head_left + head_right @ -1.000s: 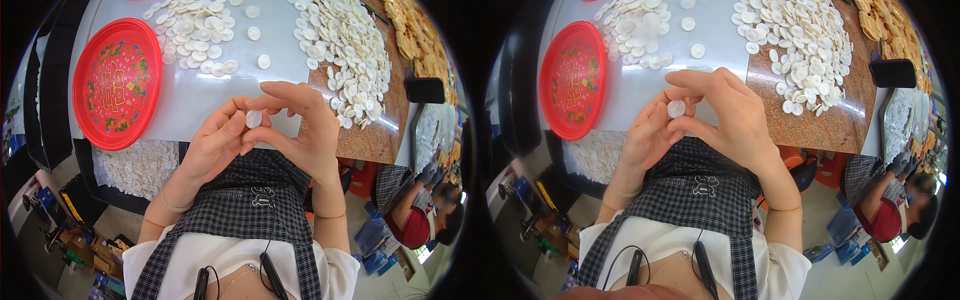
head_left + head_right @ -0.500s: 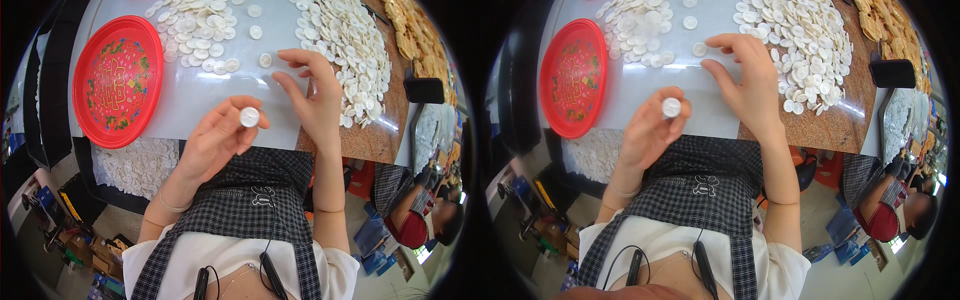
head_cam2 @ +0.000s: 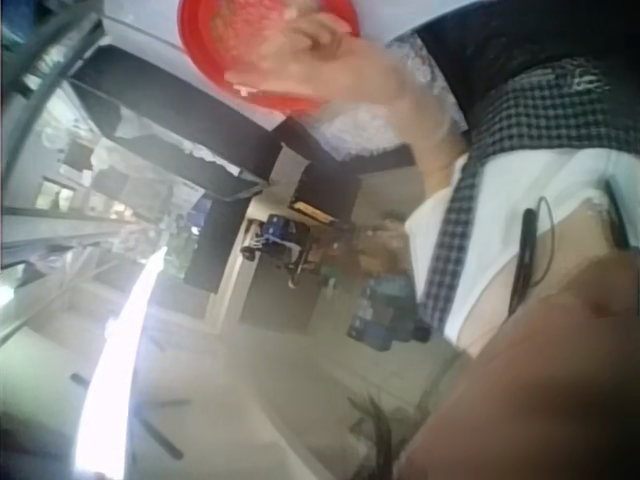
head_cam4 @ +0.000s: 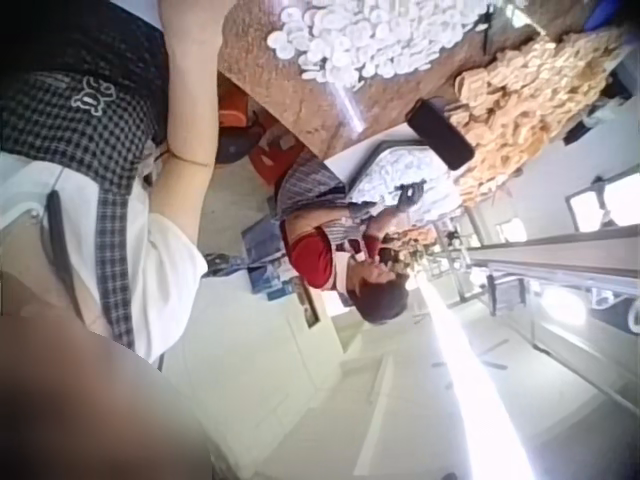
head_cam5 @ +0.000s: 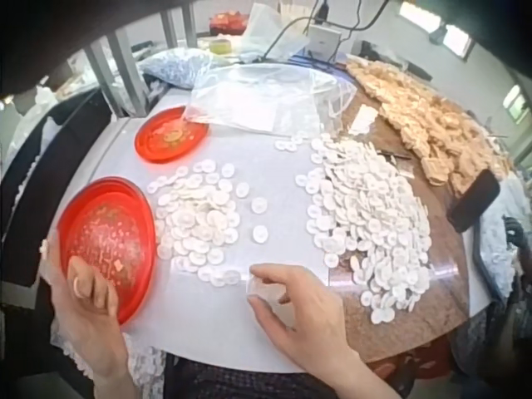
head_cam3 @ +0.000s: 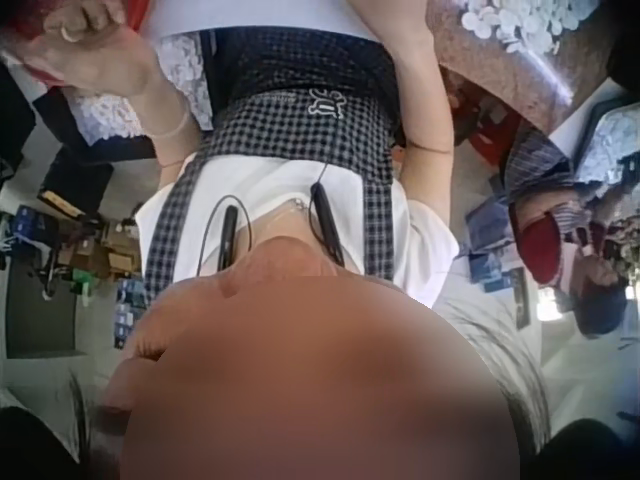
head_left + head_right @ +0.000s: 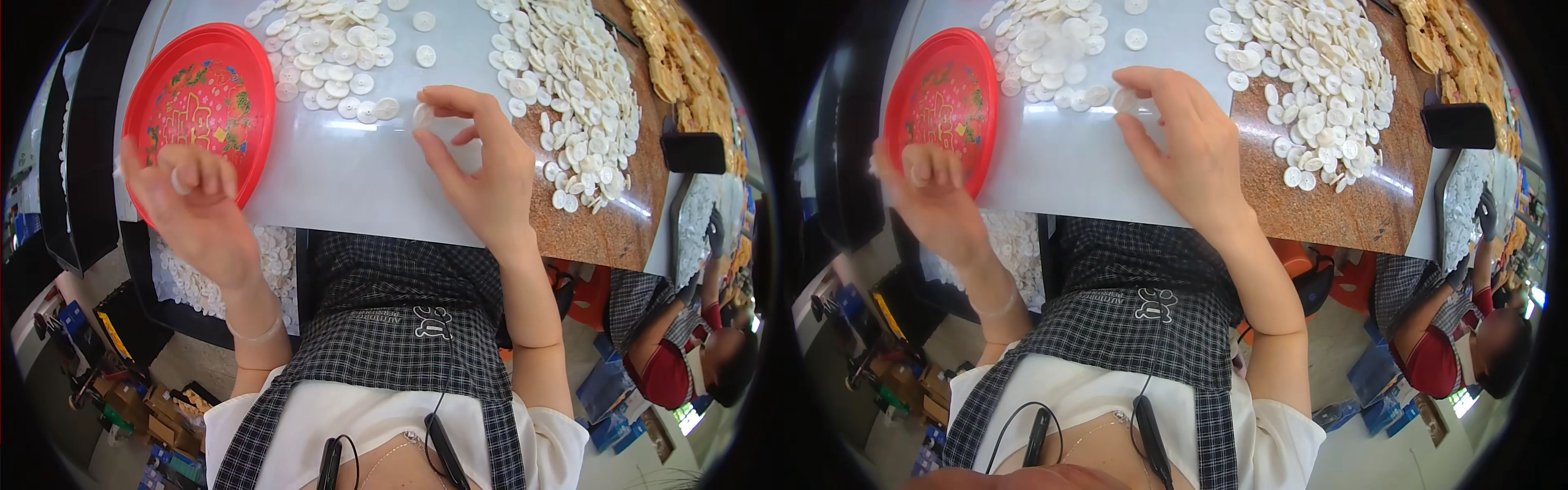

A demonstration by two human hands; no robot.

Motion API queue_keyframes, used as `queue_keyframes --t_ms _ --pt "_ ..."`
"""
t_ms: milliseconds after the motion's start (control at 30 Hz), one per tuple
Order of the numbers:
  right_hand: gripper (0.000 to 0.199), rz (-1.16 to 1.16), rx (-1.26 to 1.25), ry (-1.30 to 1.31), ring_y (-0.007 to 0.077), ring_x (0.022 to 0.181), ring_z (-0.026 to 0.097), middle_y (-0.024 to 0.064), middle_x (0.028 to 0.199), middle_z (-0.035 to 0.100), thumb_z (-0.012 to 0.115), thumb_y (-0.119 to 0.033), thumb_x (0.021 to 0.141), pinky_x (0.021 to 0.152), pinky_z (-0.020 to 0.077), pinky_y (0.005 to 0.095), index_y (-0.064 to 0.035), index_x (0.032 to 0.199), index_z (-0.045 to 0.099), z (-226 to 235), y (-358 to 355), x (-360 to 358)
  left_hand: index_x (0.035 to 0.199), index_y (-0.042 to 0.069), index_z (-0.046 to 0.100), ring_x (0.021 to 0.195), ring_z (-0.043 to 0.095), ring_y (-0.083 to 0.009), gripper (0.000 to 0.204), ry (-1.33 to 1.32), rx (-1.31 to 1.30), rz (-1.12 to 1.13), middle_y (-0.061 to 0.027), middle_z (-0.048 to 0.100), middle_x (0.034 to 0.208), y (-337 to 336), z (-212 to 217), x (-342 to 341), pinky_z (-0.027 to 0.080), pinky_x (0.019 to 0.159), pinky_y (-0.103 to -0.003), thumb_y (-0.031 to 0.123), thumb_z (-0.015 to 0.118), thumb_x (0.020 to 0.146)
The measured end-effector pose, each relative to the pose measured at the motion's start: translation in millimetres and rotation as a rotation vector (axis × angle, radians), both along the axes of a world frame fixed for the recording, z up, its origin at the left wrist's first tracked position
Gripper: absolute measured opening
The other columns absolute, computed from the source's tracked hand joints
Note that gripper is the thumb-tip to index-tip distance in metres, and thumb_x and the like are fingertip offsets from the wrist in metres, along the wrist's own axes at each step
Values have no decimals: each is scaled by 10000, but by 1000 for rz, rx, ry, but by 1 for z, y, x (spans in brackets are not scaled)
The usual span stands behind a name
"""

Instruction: Sorting and inspecting small white round buttons at a factory workstation.

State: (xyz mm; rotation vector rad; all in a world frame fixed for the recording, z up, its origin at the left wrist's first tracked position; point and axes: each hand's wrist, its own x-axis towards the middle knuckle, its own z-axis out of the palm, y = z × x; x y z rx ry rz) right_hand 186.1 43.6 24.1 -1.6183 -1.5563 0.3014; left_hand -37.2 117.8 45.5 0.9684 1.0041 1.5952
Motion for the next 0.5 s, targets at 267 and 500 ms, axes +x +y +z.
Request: queue_keyframes --t_ms 267,500 --pt "556 173 73 201 136 933 679 88 1086 720 779 -1 779 659 488 220 -38 1257 497 18 -1 -23 1349 -42 445 605 356 -64 409 -212 -299 -432 29 391 753 -10 8 19 327 514 -205 230 446 1043" --pt "725 207 79 224 127 912 674 66 1035 726 858 -75 730 721 439 243 -54 1315 430 28 -2 -25 1211 -36 537 577 384 -45 437 -54 -455 -872 37 419 707 -35 0 33 374 507 -197 339 354 1079"
